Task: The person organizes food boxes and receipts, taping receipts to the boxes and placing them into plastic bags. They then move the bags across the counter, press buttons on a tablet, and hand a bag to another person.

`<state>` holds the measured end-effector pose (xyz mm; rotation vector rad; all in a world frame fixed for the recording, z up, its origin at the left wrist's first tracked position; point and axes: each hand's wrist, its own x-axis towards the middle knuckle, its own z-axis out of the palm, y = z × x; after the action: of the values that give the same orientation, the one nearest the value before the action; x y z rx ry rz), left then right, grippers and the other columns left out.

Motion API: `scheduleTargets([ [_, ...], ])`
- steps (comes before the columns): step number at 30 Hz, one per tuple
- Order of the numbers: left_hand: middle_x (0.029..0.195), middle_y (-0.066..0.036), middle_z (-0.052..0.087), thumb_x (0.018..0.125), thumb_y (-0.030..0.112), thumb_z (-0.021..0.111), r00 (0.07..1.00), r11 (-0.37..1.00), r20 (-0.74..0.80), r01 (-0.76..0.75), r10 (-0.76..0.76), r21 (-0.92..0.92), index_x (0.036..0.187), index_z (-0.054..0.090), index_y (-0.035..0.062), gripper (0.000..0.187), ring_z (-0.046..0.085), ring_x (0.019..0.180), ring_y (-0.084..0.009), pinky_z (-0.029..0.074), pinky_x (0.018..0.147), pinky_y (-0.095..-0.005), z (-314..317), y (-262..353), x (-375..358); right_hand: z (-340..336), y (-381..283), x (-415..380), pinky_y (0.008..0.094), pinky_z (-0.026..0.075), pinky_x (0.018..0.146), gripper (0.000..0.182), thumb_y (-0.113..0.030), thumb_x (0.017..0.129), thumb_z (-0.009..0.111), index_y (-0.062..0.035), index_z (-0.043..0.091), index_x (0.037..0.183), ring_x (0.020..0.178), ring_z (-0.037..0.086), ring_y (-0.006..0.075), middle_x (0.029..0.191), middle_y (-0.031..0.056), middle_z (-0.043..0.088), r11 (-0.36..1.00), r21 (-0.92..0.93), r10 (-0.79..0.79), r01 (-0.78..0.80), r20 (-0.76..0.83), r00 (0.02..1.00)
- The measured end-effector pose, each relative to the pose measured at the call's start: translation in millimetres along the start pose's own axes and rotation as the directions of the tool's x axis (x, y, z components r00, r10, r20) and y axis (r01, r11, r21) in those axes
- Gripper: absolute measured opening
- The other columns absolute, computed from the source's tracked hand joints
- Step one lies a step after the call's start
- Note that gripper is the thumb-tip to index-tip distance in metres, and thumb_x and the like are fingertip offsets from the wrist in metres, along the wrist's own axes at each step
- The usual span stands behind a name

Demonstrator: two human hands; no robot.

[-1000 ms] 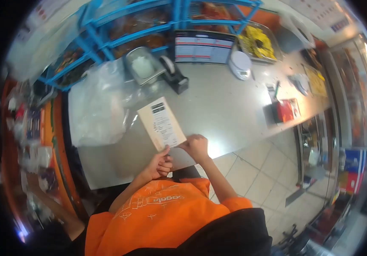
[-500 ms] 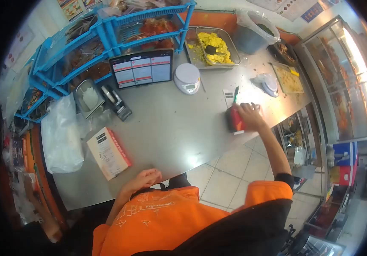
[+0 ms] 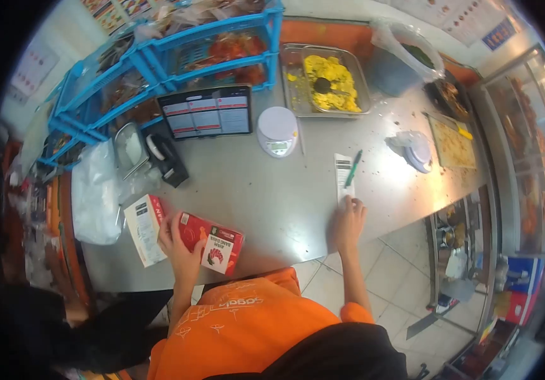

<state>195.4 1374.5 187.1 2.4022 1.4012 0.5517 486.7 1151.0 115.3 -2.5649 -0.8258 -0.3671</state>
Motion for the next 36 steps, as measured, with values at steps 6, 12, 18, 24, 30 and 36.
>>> scheduleTargets([
  [6, 0.097, -0.012, 0.065, 0.083, 0.017, 0.068, 0.857, 0.649, 0.507, 0.439, -0.094, -0.622, 0.120, 0.052, 0.0027, 0.043, 0.064, 0.088, -0.0188, 0.050, 0.076, -0.0288, 18.7, 50.6, 18.1, 7.9, -110.4, -27.4, 0.0396, 0.046, 0.074, 0.029, 0.002, 0.074, 0.057, -0.0009, 0.061, 0.103, 0.086, 0.055, 0.0320, 0.088, 0.0163, 0.057, 0.755, 0.617, -0.450, 0.223, 0.240, 0.860],
  [12, 0.099, -0.012, 0.066, 0.090, 0.017, 0.061, 0.895, 0.433, 0.428, 0.439, -0.128, -0.788, 0.114, 0.053, -0.0019, 0.032, 0.066, 0.083, -0.0168, 0.055, 0.067, -0.0274, -0.6, -18.1, 26.0, 5.8, -248.7, 27.5, 0.0324, 0.046, 0.063, 0.024, -0.025, 0.088, 0.059, -0.0021, 0.066, 0.094, 0.069, 0.058, 0.0228, 0.084, 0.0121, 0.064, 0.268, 0.923, -0.695, -0.276, 0.384, 0.608],
  [18, 0.091, -0.017, 0.066, 0.096, 0.023, 0.050, 0.803, -0.093, 0.466, 0.467, -0.371, -0.879, 0.109, 0.052, -0.0014, 0.028, 0.067, 0.082, -0.0236, 0.057, 0.064, -0.0354, -20.0, -44.9, -14.3, 181.8, -345.5, 81.9, 0.0416, 0.042, 0.065, 0.031, -0.036, 0.083, 0.063, -0.0062, 0.071, 0.084, 0.078, 0.056, 0.0313, 0.077, 0.0161, 0.060, 0.521, 0.846, -0.516, -0.113, 0.418, 0.748],
  [24, 0.118, -0.019, 0.058, 0.090, 0.001, 0.050, 0.881, -0.100, 0.364, 0.350, -0.302, -0.931, 0.125, 0.045, -0.0040, 0.036, 0.061, 0.104, -0.0300, 0.052, 0.087, -0.0375, -7.9, -42.7, -21.8, 156.5, -319.6, 55.9, 0.0392, 0.044, 0.070, 0.019, -0.018, 0.073, 0.069, -0.0016, 0.070, 0.083, 0.081, 0.056, 0.0317, 0.088, 0.0149, 0.058, 0.462, 0.818, -0.620, 0.341, 0.023, 0.784],
  [30, 0.122, -0.015, 0.056, 0.087, -0.004, 0.050, 0.905, -0.188, 0.363, 0.326, -0.221, -0.927, 0.129, 0.041, 0.0007, 0.043, 0.060, 0.107, -0.0262, 0.049, 0.091, -0.0346, 6.5, -30.0, -5.8, 111.5, -302.9, 73.0, 0.0366, 0.043, 0.075, 0.014, -0.012, 0.074, 0.069, -0.0024, 0.072, 0.085, 0.086, 0.055, 0.0275, 0.098, 0.0092, 0.055, 0.463, 0.886, -0.698, -0.005, 0.368, 0.615],
  [36, 0.108, -0.007, 0.059, 0.090, 0.004, 0.054, 0.887, 0.123, 0.291, 0.354, -0.358, -0.927, 0.124, 0.044, -0.0008, 0.035, 0.057, 0.092, -0.0105, 0.047, 0.079, -0.0251, 17.8, -1.5, -29.6, 74.0, -321.2, 16.2, 0.0370, 0.038, 0.085, 0.011, -0.015, 0.075, 0.072, -0.0112, 0.074, 0.086, 0.099, 0.049, 0.0253, 0.102, 0.0060, 0.052, 0.461, 0.887, -0.758, -0.033, 0.413, 0.505],
])
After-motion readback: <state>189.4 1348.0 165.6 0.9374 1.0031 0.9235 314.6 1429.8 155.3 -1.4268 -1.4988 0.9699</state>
